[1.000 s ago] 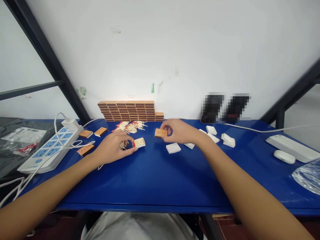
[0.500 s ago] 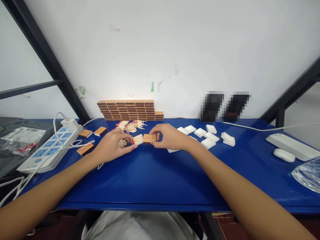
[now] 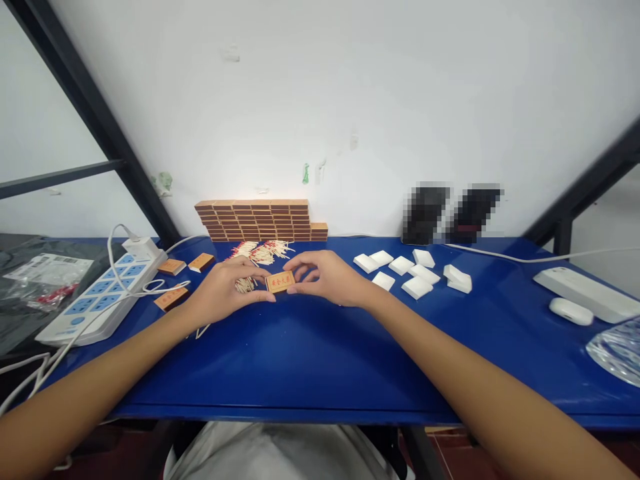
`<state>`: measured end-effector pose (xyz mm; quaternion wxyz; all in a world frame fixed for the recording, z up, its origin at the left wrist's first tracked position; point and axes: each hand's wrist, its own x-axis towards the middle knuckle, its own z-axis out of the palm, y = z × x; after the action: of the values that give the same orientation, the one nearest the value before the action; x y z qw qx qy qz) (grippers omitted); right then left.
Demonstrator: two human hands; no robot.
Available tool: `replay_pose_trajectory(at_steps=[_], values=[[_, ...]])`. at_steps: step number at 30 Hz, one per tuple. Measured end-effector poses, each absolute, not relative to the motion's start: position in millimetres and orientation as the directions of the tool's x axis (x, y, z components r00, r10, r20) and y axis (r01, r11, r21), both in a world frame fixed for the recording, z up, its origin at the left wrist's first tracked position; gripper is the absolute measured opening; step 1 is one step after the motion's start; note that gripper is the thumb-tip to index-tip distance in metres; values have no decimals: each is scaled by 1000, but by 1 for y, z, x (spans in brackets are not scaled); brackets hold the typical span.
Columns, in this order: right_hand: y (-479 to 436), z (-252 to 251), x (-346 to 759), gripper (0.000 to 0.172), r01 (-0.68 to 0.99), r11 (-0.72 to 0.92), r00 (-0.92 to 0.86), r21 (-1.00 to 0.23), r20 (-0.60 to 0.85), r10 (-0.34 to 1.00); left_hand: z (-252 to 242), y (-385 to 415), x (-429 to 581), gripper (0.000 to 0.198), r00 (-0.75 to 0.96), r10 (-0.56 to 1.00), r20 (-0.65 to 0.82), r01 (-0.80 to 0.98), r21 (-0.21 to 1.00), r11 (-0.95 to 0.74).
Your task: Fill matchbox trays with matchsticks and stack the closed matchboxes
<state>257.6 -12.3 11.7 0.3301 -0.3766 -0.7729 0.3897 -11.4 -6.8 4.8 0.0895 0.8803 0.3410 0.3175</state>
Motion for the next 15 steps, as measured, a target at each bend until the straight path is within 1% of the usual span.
replay_pose_trajectory(at_steps=[2, 5, 7, 9, 12, 13, 15], values=[[-19, 13, 250, 49, 275, 387, -525, -880, 200, 828, 5, -8, -11, 48, 593, 624, 510, 490, 386, -781], [-27, 17, 244, 49, 229, 343, -580, -911, 155, 799, 7, -10, -11, 52, 630, 571, 526, 423, 384, -821], [-30, 21, 245, 50, 232, 325, -595, -917, 131, 793, 8, -11, -10, 52, 639, 546, 542, 401, 371, -838], [-26, 25, 250, 52, 261, 347, -575, -901, 144, 806, 8, -12, -9, 50, 626, 540, 562, 414, 347, -842], [-6, 30, 270, 48, 388, 428, -466, -817, 227, 855, 9, -13, -8, 40, 552, 586, 593, 503, 323, -801], [5, 32, 278, 44, 469, 427, -396, -773, 249, 884, 9, -13, -8, 36, 529, 607, 593, 534, 324, -781], [31, 33, 297, 36, 618, 392, -206, -682, 340, 917, 9, -12, -9, 29, 503, 637, 584, 574, 325, -751]])
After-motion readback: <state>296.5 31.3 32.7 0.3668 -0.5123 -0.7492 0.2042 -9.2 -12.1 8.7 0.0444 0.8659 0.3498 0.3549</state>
